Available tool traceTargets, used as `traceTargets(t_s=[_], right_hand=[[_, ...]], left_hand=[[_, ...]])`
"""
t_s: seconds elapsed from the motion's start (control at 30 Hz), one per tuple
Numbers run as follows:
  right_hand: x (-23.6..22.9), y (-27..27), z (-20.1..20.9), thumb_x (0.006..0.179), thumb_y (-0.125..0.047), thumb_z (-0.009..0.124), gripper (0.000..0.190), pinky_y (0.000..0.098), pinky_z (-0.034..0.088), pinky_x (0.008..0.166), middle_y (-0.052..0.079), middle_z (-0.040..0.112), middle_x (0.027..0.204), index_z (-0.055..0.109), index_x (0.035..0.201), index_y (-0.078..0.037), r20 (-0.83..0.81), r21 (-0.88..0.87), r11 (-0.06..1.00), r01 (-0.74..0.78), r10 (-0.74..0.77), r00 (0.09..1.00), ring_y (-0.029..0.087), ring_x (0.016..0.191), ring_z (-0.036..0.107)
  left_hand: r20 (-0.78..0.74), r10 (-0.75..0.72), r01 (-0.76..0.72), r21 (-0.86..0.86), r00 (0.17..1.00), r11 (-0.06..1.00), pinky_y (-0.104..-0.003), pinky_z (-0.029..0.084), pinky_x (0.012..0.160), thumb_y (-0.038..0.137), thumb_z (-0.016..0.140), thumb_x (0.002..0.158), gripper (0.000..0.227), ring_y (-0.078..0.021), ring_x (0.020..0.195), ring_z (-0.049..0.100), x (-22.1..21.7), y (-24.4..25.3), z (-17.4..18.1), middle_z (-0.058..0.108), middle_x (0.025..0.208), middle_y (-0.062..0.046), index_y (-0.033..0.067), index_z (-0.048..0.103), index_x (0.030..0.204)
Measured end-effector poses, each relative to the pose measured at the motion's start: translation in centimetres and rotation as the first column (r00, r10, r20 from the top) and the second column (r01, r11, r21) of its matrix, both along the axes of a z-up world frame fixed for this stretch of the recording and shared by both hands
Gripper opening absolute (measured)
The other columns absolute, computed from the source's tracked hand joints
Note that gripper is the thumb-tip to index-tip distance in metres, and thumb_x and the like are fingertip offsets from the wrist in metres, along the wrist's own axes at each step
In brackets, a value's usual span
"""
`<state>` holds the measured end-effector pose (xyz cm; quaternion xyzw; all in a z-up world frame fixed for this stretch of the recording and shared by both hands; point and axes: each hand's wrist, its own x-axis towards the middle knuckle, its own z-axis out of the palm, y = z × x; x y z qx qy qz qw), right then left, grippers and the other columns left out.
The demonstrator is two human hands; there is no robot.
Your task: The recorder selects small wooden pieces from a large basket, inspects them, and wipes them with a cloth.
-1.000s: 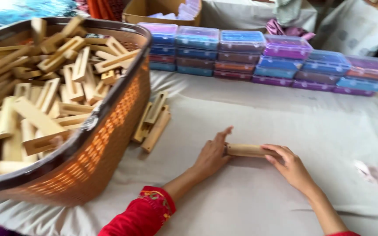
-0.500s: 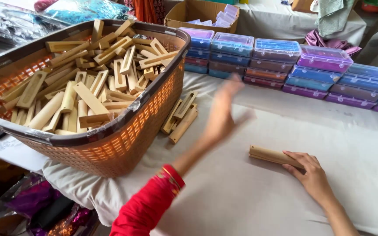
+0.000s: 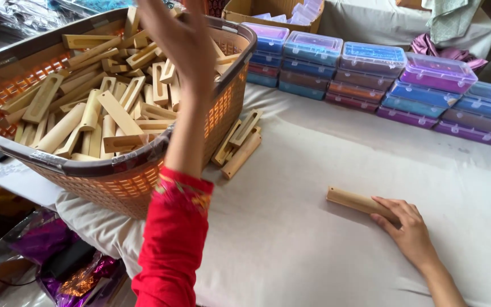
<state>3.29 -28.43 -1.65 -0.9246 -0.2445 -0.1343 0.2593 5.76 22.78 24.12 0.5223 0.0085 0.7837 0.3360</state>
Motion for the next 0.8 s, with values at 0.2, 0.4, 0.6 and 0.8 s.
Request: traceTargets(t_s=[0.2, 0.4, 0.6, 0.8], right_hand=[[1.4, -1.0, -1.6, 0.081, -0.041, 0.071, 0.050, 0.0417, 0.051, 0.102, -0.001, 0.069, 0.126, 0.070, 0.130, -0.029, 0.034, -0.038, 0.999, -0.019, 0.021, 0.999, 0.023, 0.120, 0.061], [1.1, -1.0, -1.1, 0.082, -0.038, 0.072, 0.051, 0.0395, 0.054, 0.098, -0.003, 0.071, 0.126, 0.069, 0.132, -0.029, -0.025, 0.023, 1.000, -0.010, 0.011, 1.000, 0.021, 0.113, 0.064], [1.0, -0.1, -0.6, 0.080, -0.032, 0.075, 0.050, 0.0400, 0.052, 0.098, 0.001, 0.070, 0.123, 0.071, 0.129, -0.024, 0.059, 0.051, 0.998, -0.043, 0.040, 0.997, 0.023, 0.109, 0.064], [-0.6, 0.4, 1.8, 0.081, -0.023, 0.079, 0.044, 0.0386, 0.051, 0.098, 0.005, 0.071, 0.116, 0.072, 0.125, -0.016, 0.078, 0.089, 0.992, -0.094, 0.087, 0.993, 0.025, 0.111, 0.064]], left_hand=[[-0.349, 0.170, 0.181, 0.773, 0.922, 0.608, -0.034, 0.052, 0.096, 0.025, 0.074, 0.108, 0.046, -0.0156, 0.107, 0.063, -6.7, -18.3, -6.4, 0.065, 0.134, 0.002, 0.0186, 0.053, 0.148], [-0.839, 0.473, 0.683, 0.513, 0.270, 0.519, -0.043, 0.058, 0.087, 0.044, 0.081, 0.076, 0.049, -0.0283, 0.121, 0.066, 1.7, -27.7, -24.9, 0.073, 0.115, -0.007, 0.0148, 0.072, 0.114], [-0.983, 0.183, 0.873, 0.079, -0.012, 0.482, -0.041, 0.059, 0.078, 0.024, 0.080, 0.075, 0.032, -0.0282, 0.089, 0.076, 1.8, -25.2, -24.5, 0.078, 0.095, -0.010, 0.0165, 0.077, 0.106], [-0.988, 0.084, 0.876, 0.151, 0.126, 0.457, -0.045, 0.057, 0.080, 0.020, 0.086, 0.070, 0.055, -0.0338, 0.093, 0.072, 2.2, -25.0, -25.7, 0.075, 0.098, -0.014, 0.0137, 0.068, 0.122]])
